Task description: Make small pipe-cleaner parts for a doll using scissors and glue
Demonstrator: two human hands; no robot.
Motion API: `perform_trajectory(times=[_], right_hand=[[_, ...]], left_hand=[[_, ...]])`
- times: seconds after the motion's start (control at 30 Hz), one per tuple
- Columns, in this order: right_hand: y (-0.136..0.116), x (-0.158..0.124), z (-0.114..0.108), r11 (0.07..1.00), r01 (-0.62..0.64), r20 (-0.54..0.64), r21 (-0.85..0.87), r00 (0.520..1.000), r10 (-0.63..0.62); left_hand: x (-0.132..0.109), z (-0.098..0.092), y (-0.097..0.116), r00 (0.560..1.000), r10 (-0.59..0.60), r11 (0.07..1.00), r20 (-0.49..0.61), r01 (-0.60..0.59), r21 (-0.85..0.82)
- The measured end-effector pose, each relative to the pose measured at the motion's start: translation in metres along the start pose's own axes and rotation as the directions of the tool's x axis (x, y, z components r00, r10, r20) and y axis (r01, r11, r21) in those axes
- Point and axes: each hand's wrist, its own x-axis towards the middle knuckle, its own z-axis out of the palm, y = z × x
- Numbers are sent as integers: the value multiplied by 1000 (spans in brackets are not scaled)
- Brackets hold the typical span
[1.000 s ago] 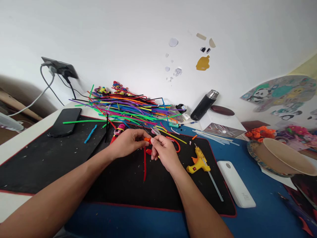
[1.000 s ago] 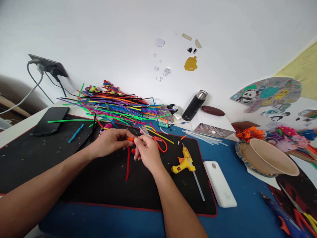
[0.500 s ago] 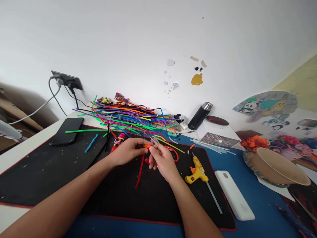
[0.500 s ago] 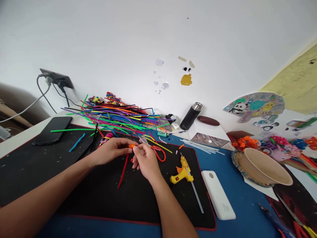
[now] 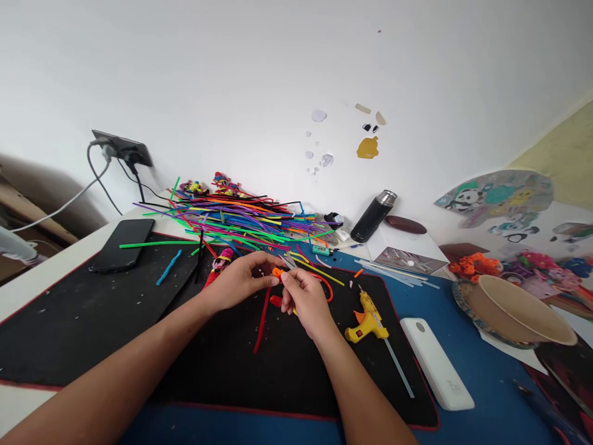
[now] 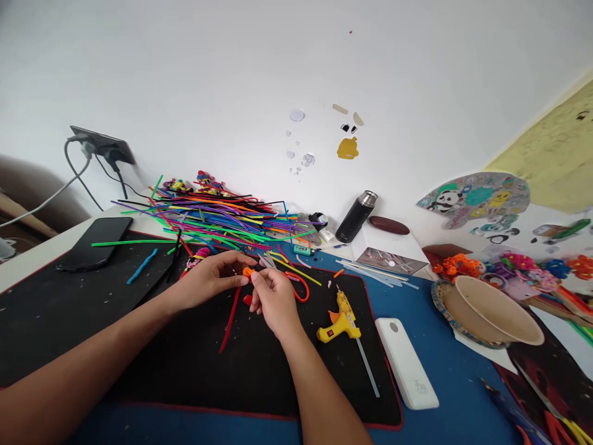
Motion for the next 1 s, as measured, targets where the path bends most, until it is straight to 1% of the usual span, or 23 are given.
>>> perform_trajectory(times=[0.07,0.13,0.2,0.27,0.37,0.5,0.67,0.77,0.83,0.9,1.0], right_hand=[[0,0,-1,1000,16,-24,-6,1000,-16],[0,0,0,999,28,-47,-28,998,-29],[-1,-1,0,998,39,-48,-51,998,-41],[-2,-2,1,997,47,-41,-65,998,-50],[-3,-3,2,995,60,-49,-74,997,-64],[-3,-3,3,996,62,-48,-62,997,-66],[-5,-5,5,995,75,-7,-70,997,-76],[-8,-8,7,994,78,5,-73,997,-78],[-10,-8,7,995,78,-3,-66,997,-78],[-11,-7,5,994,86,-19,-63,996,-87],[-11,-6,3,994,90,-52,-66,994,-93]], left_hand=[[-2,-1,4,992,77,994,-104,-68,85],[-4,-1,7,973,170,975,-158,-142,171],[-5,0,10,961,242,949,-132,-206,239],[-6,1,9,961,271,926,-64,-242,289],[-6,2,5,963,270,908,1,-255,333],[-6,3,1,973,229,923,-14,-212,320],[-5,5,1,994,109,980,-2,-107,170],[-3,6,0,999,48,999,-15,-48,7],[-1,5,-1,1000,0,987,-29,-4,-160],[1,4,-2,996,-64,951,-56,44,-305],[3,0,-2,977,-158,897,-146,80,-435]])
